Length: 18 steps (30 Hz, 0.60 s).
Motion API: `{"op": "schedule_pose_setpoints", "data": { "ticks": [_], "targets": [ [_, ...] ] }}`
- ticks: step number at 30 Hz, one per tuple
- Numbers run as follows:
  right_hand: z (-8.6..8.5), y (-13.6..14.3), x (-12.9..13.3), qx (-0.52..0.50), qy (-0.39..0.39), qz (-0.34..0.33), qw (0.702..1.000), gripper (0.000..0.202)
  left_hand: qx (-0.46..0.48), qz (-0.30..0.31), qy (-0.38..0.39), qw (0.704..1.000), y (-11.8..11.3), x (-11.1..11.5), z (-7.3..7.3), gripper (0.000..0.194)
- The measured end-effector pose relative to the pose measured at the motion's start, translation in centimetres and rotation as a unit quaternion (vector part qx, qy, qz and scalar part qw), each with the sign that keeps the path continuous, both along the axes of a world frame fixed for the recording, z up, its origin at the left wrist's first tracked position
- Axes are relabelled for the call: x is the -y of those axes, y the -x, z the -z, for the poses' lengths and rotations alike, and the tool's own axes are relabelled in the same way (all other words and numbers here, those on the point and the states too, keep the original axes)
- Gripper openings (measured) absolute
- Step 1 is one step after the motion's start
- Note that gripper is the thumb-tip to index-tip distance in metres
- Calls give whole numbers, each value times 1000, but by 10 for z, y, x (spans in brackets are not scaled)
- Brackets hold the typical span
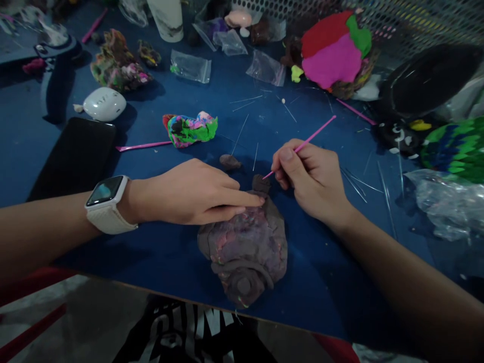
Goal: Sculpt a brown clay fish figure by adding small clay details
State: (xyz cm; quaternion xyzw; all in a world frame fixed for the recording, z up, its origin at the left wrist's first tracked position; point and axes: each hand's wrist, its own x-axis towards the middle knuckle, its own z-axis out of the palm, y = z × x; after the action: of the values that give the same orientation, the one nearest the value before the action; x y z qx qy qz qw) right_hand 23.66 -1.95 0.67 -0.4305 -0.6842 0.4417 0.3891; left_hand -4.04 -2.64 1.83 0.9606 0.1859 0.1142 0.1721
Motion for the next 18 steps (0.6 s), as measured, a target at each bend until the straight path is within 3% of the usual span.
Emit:
{"op": "schedule_pose_setpoints", "data": {
  "ticks": [4, 10, 15, 18],
  "targets": [
    [-1, -3, 3, 1, -10, 4, 1000, 62, 34, 33, -47, 998, 1, 3, -1, 39],
    [-3, -4, 7, -12, -36, 19, 999, 61, 33, -116, -25, 992, -3, 4, 1, 27],
    [-4, -3, 7, 9, -64, -5, 998, 62, 27, -81, 4, 996, -3, 3, 4, 31],
    [-3, -4, 8, 23, -74, -4, 997, 64, 31, -115, 42, 992, -6, 9, 3, 28]
  ]
}}
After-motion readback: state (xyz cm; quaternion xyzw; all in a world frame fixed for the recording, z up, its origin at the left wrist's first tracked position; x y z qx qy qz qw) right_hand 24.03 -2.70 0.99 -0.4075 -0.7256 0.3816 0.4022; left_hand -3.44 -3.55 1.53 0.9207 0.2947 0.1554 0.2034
